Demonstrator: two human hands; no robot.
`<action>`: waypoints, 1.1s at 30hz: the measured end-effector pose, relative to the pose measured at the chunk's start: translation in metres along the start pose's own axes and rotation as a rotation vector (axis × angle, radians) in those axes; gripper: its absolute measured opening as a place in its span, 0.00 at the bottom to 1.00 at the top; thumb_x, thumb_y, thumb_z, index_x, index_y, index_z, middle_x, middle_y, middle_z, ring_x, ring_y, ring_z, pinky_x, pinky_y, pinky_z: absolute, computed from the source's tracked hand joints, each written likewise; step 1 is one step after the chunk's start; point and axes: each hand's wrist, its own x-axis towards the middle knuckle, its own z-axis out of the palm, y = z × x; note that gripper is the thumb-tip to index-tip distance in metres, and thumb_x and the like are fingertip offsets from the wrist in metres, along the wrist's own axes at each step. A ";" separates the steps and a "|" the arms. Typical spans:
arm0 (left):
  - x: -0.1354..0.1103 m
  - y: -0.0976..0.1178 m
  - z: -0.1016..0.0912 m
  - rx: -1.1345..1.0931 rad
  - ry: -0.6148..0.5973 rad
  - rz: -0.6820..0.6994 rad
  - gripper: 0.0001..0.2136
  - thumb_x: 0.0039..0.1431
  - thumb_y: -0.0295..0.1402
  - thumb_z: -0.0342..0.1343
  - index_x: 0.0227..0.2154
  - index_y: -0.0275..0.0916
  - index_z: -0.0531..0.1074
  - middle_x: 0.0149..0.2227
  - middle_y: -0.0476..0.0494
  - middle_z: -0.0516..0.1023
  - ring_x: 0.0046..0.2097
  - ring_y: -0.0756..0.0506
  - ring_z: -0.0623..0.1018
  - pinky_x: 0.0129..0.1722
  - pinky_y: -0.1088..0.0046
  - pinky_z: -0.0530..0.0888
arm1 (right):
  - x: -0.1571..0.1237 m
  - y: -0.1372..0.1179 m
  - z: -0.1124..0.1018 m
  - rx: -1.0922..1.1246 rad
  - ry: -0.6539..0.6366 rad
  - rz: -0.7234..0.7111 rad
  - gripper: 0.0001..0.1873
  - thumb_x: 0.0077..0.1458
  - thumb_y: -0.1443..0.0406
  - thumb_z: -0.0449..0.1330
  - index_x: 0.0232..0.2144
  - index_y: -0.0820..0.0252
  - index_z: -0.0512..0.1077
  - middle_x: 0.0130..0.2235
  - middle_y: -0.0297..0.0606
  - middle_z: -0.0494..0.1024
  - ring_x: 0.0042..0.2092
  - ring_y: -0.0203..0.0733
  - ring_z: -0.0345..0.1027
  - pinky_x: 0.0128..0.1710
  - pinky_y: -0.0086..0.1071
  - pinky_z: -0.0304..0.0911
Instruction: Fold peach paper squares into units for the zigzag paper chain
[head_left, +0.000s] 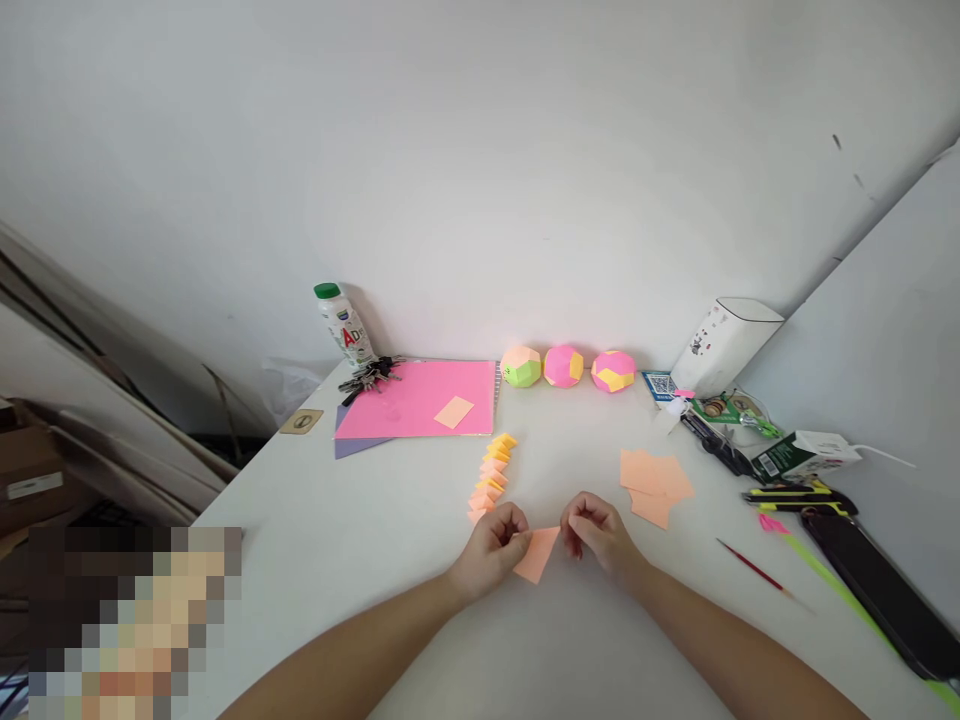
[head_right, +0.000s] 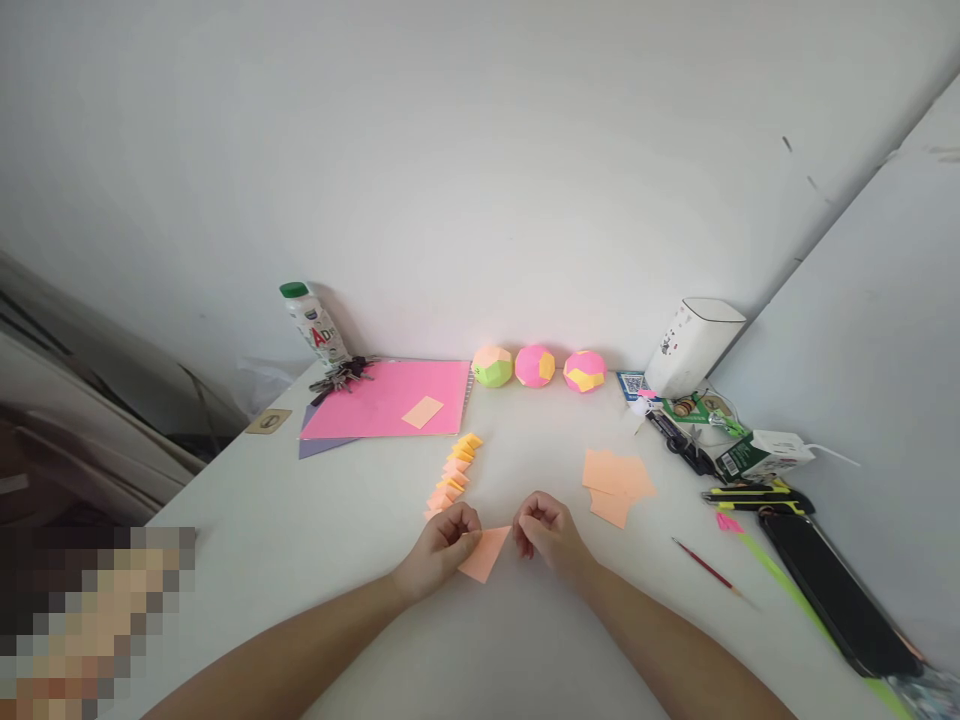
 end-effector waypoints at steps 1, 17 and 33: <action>0.000 -0.001 0.000 0.000 -0.006 -0.001 0.10 0.51 0.35 0.54 0.22 0.38 0.58 0.20 0.56 0.57 0.22 0.55 0.56 0.21 0.78 0.53 | 0.000 0.000 0.000 -0.002 -0.011 -0.005 0.09 0.52 0.62 0.55 0.24 0.59 0.62 0.21 0.31 0.68 0.22 0.33 0.61 0.22 0.27 0.57; -0.001 0.002 0.000 -0.115 0.018 -0.013 0.10 0.53 0.36 0.52 0.22 0.39 0.58 0.17 0.57 0.59 0.18 0.55 0.59 0.19 0.79 0.55 | 0.000 0.007 -0.003 -0.039 0.008 0.037 0.13 0.50 0.57 0.59 0.23 0.60 0.64 0.20 0.28 0.65 0.22 0.33 0.61 0.23 0.27 0.59; 0.000 0.005 0.002 -0.069 -0.053 -0.081 0.20 0.58 0.48 0.46 0.34 0.36 0.72 0.19 0.49 0.71 0.19 0.51 0.70 0.18 0.77 0.63 | 0.001 0.017 -0.001 -0.088 0.001 -0.024 0.11 0.51 0.58 0.61 0.31 0.60 0.71 0.23 0.31 0.70 0.24 0.34 0.64 0.24 0.29 0.62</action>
